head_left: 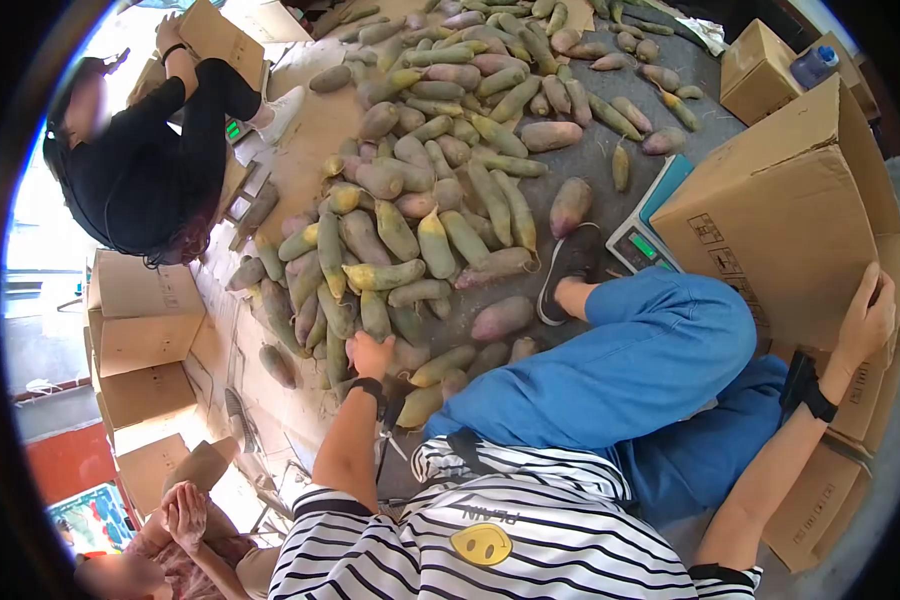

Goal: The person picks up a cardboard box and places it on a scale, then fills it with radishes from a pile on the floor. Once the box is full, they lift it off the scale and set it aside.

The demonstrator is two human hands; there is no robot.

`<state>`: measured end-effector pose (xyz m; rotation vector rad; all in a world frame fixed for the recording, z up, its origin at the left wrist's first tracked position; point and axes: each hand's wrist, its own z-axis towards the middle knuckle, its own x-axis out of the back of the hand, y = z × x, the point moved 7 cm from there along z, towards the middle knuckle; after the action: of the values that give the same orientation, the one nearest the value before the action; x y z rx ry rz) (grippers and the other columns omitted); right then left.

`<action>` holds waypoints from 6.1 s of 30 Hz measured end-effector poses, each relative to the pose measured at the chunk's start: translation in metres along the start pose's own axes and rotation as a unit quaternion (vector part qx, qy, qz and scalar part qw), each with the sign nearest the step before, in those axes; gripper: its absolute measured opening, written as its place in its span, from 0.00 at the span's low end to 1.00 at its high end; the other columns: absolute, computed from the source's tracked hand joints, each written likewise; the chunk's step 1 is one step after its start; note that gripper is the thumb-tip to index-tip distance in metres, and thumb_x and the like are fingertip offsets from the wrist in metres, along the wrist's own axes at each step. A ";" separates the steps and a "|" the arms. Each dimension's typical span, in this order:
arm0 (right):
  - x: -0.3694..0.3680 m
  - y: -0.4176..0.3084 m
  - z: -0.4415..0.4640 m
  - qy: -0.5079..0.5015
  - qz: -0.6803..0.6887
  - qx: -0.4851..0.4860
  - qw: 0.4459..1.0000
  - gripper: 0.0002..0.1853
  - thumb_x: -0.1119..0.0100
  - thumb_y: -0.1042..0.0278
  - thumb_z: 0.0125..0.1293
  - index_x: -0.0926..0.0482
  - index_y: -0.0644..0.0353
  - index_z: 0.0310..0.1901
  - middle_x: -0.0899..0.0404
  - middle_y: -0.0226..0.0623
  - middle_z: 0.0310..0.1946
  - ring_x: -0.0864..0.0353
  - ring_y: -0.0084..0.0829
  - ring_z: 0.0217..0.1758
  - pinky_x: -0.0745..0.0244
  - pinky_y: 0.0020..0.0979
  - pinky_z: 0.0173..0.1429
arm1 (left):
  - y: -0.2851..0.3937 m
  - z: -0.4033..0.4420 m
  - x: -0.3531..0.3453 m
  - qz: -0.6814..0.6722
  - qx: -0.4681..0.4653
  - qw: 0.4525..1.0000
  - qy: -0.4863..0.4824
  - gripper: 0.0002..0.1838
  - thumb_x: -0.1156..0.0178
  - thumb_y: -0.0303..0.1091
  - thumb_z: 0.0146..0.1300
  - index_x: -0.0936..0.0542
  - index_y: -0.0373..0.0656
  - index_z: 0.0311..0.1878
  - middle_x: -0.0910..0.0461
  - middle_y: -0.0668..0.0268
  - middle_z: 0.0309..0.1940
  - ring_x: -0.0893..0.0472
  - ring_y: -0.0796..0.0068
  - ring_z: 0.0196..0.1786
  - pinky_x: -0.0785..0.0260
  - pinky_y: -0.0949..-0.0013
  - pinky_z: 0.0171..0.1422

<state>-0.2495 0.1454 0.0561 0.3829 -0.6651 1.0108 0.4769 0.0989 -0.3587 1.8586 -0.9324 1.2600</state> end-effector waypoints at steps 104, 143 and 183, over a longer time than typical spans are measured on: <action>0.010 -0.013 -0.009 0.005 0.009 0.004 1.000 0.18 0.48 0.50 0.67 0.22 0.58 0.41 0.20 0.38 0.35 0.23 0.41 0.41 0.32 0.39 0.48 | 0.224 -0.031 -0.035 0.004 -0.373 0.917 -0.142 0.26 0.36 0.37 0.53 0.29 0.35 0.53 0.29 0.46 0.50 0.28 0.46 0.53 0.33 0.56 0.57; 0.016 -0.022 -0.008 0.008 0.032 -0.010 0.999 0.17 0.45 0.53 0.66 0.22 0.61 0.41 0.20 0.40 0.35 0.23 0.42 0.41 0.31 0.38 0.48 | 0.284 -0.050 -0.105 -0.064 -0.190 0.922 -0.331 0.18 0.32 0.40 0.51 0.21 0.30 0.29 0.19 0.59 0.20 0.21 0.71 0.20 0.33 0.70 0.20; 0.022 -0.025 -0.007 0.050 0.038 0.034 0.997 0.13 0.43 0.56 0.62 0.23 0.58 0.38 0.21 0.36 0.32 0.23 0.38 0.38 0.33 0.39 0.50 | 0.347 -0.127 0.075 -0.441 -0.169 0.743 -0.474 0.27 0.42 0.39 0.64 0.35 0.40 0.63 0.28 0.60 0.55 0.24 0.67 0.53 0.28 0.63 0.52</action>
<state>-0.2169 0.1515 0.0656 0.3660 -0.5587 1.1203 0.1440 0.0199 -0.1999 2.1600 -0.4960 -0.4814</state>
